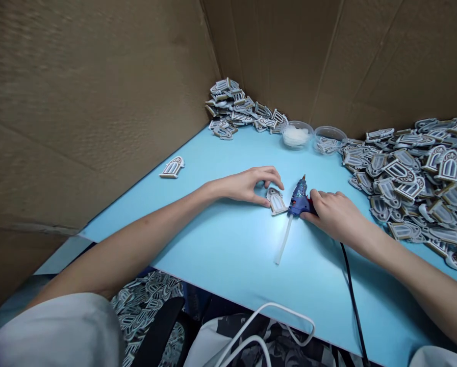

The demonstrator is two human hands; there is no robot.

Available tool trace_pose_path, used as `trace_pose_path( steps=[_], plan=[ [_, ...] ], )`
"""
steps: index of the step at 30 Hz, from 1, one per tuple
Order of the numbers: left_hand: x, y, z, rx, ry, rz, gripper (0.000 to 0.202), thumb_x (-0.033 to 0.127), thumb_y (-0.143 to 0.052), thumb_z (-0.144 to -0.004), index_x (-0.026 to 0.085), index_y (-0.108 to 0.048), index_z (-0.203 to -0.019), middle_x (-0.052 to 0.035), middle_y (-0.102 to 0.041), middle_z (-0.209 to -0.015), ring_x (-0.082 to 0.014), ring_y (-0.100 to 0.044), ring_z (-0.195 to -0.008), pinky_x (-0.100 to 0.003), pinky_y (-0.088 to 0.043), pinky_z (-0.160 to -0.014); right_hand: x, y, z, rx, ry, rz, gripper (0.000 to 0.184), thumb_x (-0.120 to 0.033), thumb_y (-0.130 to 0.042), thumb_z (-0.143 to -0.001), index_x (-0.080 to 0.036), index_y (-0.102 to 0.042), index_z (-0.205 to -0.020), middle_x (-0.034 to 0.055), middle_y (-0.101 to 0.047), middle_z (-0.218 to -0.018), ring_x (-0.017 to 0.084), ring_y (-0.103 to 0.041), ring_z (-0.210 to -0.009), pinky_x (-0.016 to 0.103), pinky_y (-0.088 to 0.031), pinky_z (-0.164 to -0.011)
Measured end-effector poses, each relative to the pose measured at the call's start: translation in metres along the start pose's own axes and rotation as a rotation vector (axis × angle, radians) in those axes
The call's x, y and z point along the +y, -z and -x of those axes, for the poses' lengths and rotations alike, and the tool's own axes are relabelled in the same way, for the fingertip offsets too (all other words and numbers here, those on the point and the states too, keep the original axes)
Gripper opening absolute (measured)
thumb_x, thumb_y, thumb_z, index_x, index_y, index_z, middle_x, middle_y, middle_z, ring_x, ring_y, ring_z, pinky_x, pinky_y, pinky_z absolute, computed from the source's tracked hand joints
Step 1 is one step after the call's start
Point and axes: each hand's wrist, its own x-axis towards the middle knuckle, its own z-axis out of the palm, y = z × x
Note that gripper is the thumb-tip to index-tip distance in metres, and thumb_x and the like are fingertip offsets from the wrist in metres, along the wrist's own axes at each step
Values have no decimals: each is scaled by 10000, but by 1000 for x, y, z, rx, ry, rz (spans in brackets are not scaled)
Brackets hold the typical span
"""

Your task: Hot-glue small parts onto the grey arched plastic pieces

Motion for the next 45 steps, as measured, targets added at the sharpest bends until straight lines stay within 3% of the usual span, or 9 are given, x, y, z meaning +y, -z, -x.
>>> trace_pose_path(
  steps=[3, 6, 11, 17, 20, 23, 26, 36, 45],
  plan=[
    [-1, -3, -1, -11, -100, 24, 264, 337, -783, -878, 247, -813, -1124, -117, -648, -1327, -222, -627, -1140, -391, -508, -1038, 5, -17, 4, 153, -54, -300, 285, -489, -544, -990, -223, -571, -890, 67, -679, -731, 245, -590, -616, 348, -330, -599],
    [-3, -8, -3, 17, -158, -35, 211, 330, -754, -917, 272, -838, -1102, -123, -658, -1401, -229, -628, -1146, -438, -514, -1066, 11, -30, 5, 296, -141, -811, 344, -521, -478, -979, -224, -577, -835, 44, -648, -692, 216, -570, -620, 336, -388, -600],
    [2, -19, -7, 37, -223, -60, 191, 280, -689, -969, 282, -845, -1079, -128, -721, -1357, -247, -649, -1182, -472, -529, -1067, 12, -34, 6, 311, -131, -1391, 291, -511, -587, -924, -224, -603, -875, 31, -661, -683, 193, -559, -592, 331, -443, -589],
    [6, -25, -7, 67, -182, -34, 174, 287, -708, -956, 258, -832, -1075, -123, -765, -1243, -234, -684, -1115, -450, -536, -1046, 15, -38, 7, 287, -48, -1461, 294, -498, -630, -918, -205, -639, -896, 45, -701, -718, 191, -589, -598, 330, -483, -599],
    [3, -25, -6, 129, -112, -33, 332, 359, -778, -907, 214, -780, -1205, -127, -760, -1192, -237, -683, -1107, -415, -531, -1028, 17, -40, 7, 257, -14, -1448, 275, -477, -636, -921, -204, -658, -889, 57, -719, -744, 209, -627, -643, 340, -498, -626],
    [0, -24, -6, 154, -36, -67, 522, 438, -856, -825, 165, -744, -1255, -135, -731, -1153, -249, -672, -1078, -399, -522, -993, 17, -39, 7, 271, -56, -1323, 269, -456, -665, -909, -209, -691, -805, 60, -712, -760, 221, -631, -702, 338, -494, -642],
    [-1, -23, -5, 121, -5, -77, 494, 459, -858, -816, 168, -758, -1202, -127, -702, -1142, -250, -660, -1071, -399, -517, -982, 15, -38, 7, 254, -113, -1168, 328, -493, -673, -891, -202, -742, -758, 62, -700, -755, 216, -597, -688, 327, -448, -596],
    [0, -22, -4, 145, -120, -20, 359, 435, -767, -911, 244, -774, -1214, -134, -613, -1359, -257, -589, -1244, -451, -477, -1135, 14, -32, 8, 401, -165, -1429, 361, -581, -724, -781, -239, -701, -668, 72, -694, -704, 239, -581, -672, 382, -476, -651],
    [5, -25, -3, 17, -315, -466, 357, 348, -482, -1089, 259, -729, -1331, -147, -672, -1260, -233, -604, -1093, -386, -524, -955, 12, -25, 4, 563, -212, -1589, 320, -500, -731, -793, -215, -731, -646, 77, -644, -670, 192, -498, -586, 348, -416, -543]
  ],
)
